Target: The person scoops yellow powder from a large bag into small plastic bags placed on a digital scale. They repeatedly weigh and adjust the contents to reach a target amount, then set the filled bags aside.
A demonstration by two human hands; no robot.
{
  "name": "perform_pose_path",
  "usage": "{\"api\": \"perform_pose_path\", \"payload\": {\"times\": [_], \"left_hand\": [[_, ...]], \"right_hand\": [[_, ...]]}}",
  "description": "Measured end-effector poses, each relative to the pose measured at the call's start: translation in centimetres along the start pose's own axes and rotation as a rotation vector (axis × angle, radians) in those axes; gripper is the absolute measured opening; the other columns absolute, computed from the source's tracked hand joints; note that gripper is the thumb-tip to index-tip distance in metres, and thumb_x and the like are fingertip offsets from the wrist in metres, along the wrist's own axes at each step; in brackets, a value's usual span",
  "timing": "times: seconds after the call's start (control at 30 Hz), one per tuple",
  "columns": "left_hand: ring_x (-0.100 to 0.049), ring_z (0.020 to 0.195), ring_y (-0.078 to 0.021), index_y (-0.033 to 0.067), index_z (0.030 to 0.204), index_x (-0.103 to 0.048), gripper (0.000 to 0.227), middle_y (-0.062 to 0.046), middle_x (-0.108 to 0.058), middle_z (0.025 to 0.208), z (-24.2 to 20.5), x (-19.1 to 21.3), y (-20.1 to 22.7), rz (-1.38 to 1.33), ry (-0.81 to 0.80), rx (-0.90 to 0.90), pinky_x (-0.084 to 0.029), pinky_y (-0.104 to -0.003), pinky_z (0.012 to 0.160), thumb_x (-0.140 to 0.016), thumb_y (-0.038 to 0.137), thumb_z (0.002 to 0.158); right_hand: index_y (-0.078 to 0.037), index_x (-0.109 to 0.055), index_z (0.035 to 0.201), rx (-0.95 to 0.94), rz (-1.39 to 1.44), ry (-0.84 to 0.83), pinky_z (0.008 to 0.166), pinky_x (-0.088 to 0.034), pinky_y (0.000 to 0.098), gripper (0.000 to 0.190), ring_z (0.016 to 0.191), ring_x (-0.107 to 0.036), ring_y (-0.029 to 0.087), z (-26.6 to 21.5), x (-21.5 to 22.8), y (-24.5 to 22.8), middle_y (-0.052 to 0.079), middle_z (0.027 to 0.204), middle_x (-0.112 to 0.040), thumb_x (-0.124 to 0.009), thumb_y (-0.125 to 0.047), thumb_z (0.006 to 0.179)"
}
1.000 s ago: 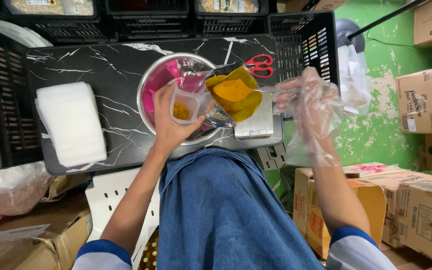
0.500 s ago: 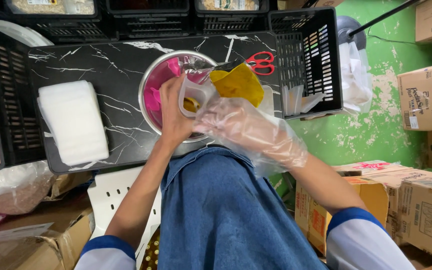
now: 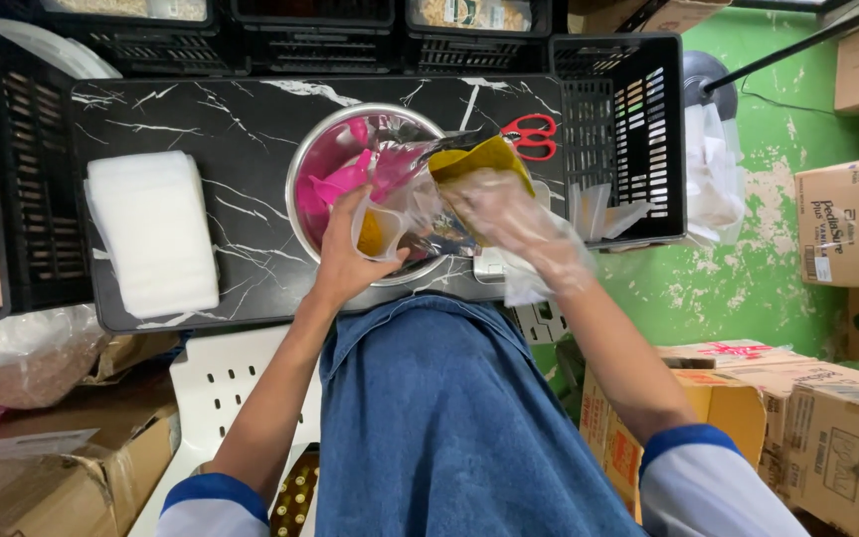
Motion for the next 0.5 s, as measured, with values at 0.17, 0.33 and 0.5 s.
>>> {"api": "perform_pose_path", "payload": {"times": [0.17, 0.33, 0.5], "left_hand": [[-0.056, 0.136, -0.0399, 0.0106, 0.149, -0.051, 0.103, -0.018, -0.057, 0.144, -0.2, -0.4, -0.7, 0.065, 0.044, -0.051, -0.04, -0.055, 0.118, -0.105, 0.026, 0.062], [-0.057, 0.133, -0.0407, 0.0071, 0.147, -0.052, 0.101, -0.019, -0.059, 0.139, -0.2, -0.1, -0.1, 0.032, 0.071, -0.063, -0.042, -0.056, 0.115, -0.104, 0.021, 0.062], [-0.051, 0.137, -0.0407, 0.009, 0.152, -0.046, 0.104, -0.018, -0.05, 0.143, 0.0, 0.4, 0.7, 0.048, 0.109, -0.12, -0.039, -0.056, 0.117, -0.101, 0.02, 0.065]], "right_hand": [[-0.012, -0.081, 0.096, -0.217, 0.322, -0.021, 0.076, -0.06, 0.0344, 0.023, 0.081, -0.078, 0.024, 2.9, 2.0, -1.5, 0.007, 0.081, -0.079, -0.064, -0.026, 0.103], [-0.012, -0.081, 0.101, -0.514, 0.726, -0.049, 0.078, -0.061, 0.0328, 0.036, 0.08, -0.079, 0.023, 0.4, 6.1, -0.6, 0.009, 0.079, -0.079, -0.057, -0.037, 0.106], [-0.01, -0.083, 0.101, -0.852, 0.881, 0.205, 0.08, -0.061, 0.034, 0.048, 0.074, -0.078, 0.027, -3.2, 9.3, 0.0, 0.014, 0.077, -0.077, -0.056, -0.048, 0.111]]}}
Point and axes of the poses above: each hand's wrist, its own z-axis towards the middle knuckle, its own x-axis out of the back of the hand, y = z × x, the point moved 6 cm from there along z, towards the middle knuckle
